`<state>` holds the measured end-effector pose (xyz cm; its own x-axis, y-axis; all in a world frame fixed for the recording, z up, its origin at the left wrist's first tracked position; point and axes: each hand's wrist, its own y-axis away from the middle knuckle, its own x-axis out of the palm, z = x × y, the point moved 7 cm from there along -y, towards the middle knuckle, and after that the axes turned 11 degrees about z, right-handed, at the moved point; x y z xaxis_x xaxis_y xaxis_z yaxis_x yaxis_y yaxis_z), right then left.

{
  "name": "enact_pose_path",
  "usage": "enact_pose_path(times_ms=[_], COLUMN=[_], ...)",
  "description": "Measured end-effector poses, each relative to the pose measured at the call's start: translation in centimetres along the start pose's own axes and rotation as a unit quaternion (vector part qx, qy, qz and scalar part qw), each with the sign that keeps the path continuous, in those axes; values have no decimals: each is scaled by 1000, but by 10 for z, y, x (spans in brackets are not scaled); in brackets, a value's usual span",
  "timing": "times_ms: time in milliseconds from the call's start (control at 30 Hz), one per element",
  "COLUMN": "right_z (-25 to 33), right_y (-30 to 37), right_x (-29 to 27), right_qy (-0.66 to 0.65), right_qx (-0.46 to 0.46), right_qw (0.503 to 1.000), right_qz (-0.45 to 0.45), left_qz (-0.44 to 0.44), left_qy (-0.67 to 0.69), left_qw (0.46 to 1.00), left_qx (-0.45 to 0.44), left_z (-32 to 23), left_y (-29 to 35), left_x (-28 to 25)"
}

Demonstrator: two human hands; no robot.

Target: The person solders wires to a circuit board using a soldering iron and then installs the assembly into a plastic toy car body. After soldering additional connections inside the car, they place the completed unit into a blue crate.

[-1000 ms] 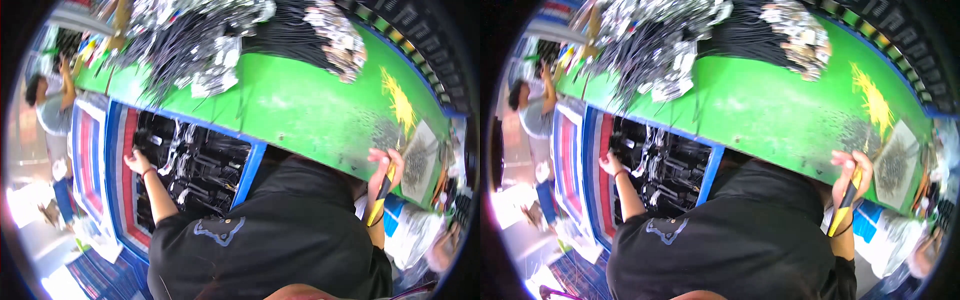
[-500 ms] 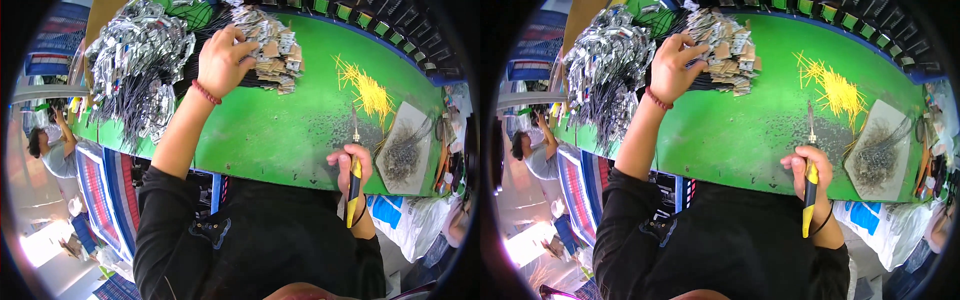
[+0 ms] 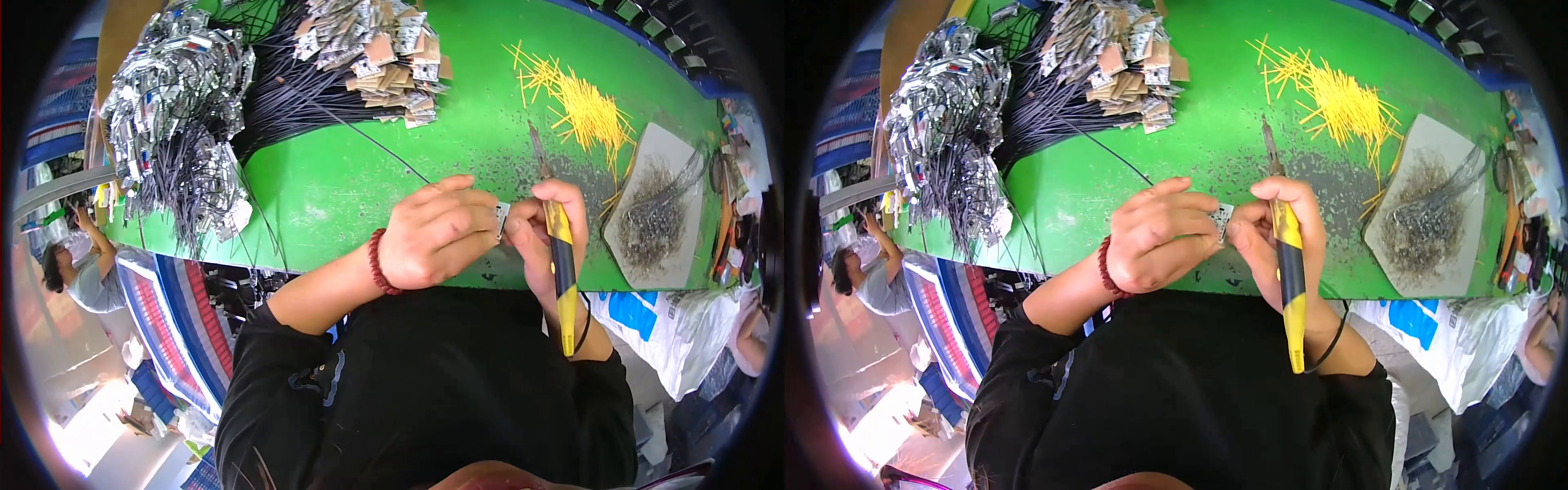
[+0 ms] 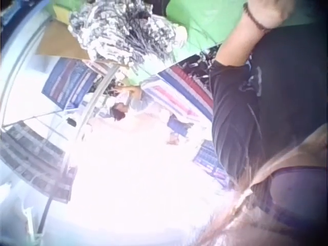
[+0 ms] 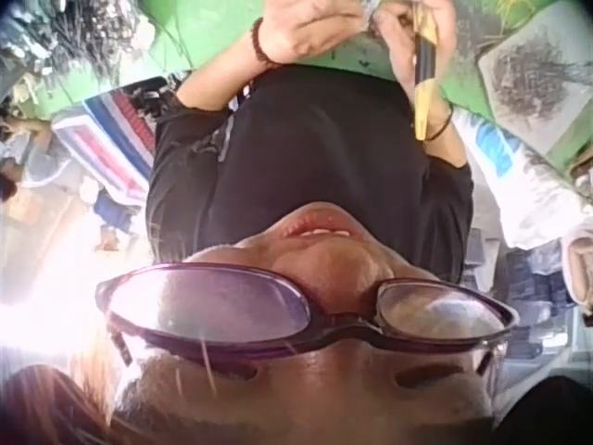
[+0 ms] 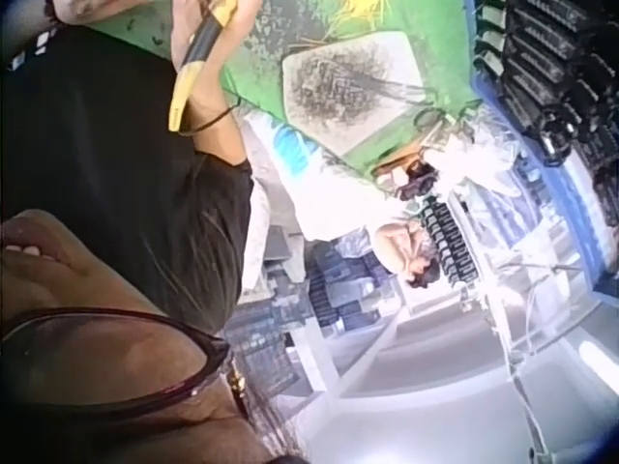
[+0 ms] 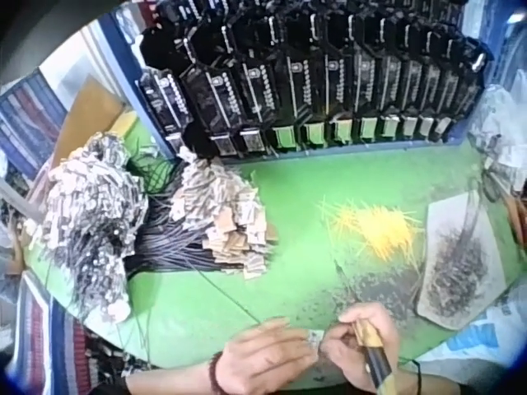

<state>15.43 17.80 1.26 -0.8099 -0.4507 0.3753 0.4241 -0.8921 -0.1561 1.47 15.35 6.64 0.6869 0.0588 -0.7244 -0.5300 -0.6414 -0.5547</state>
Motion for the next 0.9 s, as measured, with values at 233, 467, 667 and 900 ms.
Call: enact_pose_path(times_ms=[233, 467, 667, 900], right_z=[2, -6, 2, 55], right_y=[5, 1, -9, 49], right_x=[-11, -18, -11, -93], right_qy=[117, 252, 542, 408], right_qx=[104, 155, 26, -71], right_qw=[987, 949, 834, 905], right_qz=[-35, 113, 101, -100], left_qz=[45, 164, 186, 279], left_qy=[123, 59, -15, -24], left_qw=[991, 955, 959, 960], left_qx=[1, -241, -215, 11], left_z=[5, 45, 55, 64], left_y=[-10, 44, 33, -87], left_x=[16, -5, 1, 63])
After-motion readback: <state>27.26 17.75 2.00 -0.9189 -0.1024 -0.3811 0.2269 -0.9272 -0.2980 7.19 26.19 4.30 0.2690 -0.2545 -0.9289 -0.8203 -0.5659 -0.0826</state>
